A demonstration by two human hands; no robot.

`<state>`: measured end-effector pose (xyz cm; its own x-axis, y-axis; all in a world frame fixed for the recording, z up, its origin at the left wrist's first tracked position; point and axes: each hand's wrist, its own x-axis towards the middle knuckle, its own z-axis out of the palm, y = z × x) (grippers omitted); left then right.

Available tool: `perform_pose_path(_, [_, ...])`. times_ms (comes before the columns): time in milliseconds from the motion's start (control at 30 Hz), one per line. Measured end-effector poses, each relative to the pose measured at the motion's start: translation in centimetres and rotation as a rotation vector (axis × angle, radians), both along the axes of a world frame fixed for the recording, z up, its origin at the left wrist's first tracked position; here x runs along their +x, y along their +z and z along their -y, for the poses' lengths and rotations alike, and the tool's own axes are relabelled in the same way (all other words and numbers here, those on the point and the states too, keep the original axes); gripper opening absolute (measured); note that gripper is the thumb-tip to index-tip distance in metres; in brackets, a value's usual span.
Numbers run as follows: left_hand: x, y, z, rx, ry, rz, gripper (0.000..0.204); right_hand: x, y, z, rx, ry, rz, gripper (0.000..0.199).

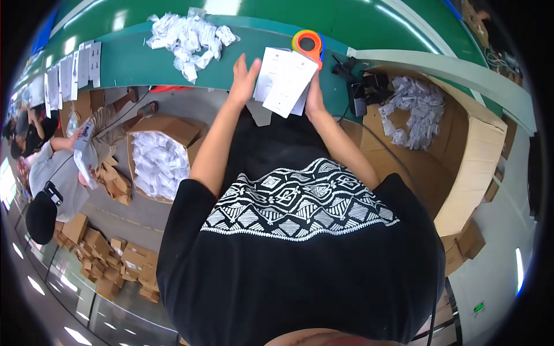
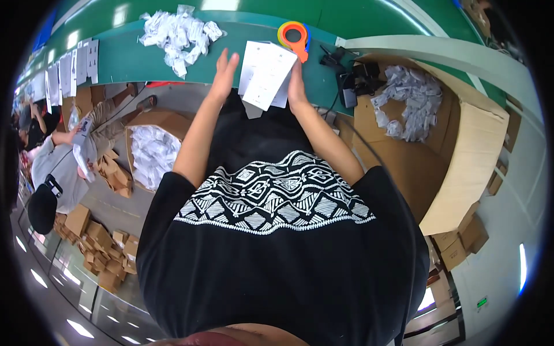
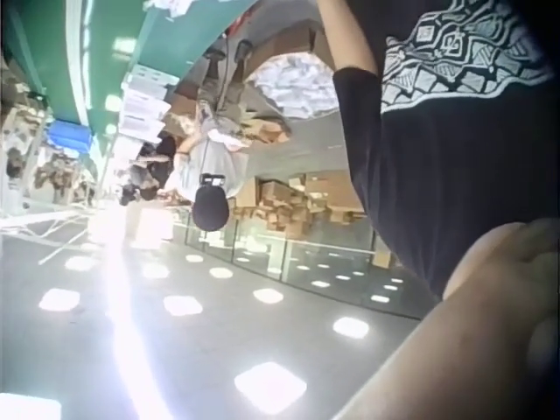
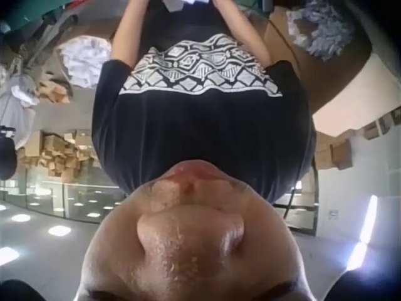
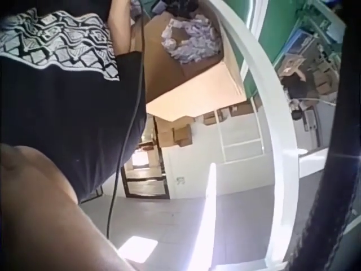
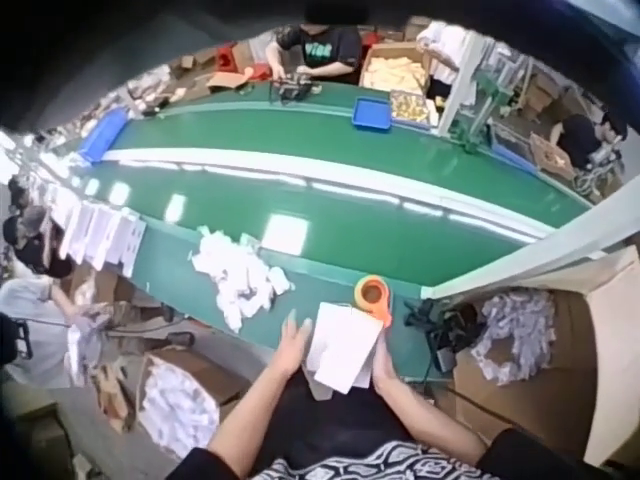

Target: Package small electronic products into bubble wrap and place them into cardboard shipping boxes.

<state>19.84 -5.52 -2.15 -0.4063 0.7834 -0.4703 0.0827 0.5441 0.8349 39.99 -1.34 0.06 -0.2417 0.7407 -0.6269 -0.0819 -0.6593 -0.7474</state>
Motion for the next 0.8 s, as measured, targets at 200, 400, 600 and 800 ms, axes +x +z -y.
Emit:
perform_pose_path(200, [2.8, -1.7, -3.9, -0.256, 0.033, 0.653, 0.081, -0.4, -0.6, -2.7, -0.193, -0.077, -0.056, 0.080])
perform_pose_path(400, [2.6, -3.5, -4.5, -0.147, 0.020, 0.722, 0.075, 0.2, -9.1, -1.9, -0.137, -0.105, -0.168, 0.070])
perform_pose_path(600, [-1.8, -1.3, 4.7, -0.306, 0.163, 0.657, 0.072, -5.1, -8.4, 7.6, -0.134, -0.098, -0.124, 0.068])
perform_pose_path(800, [0.3, -3.5, 14.1, -0.376, 0.180, 0.697, 0.072, -1.9, -3.4, 15.4, -0.501, -0.211, -0.326, 0.074])
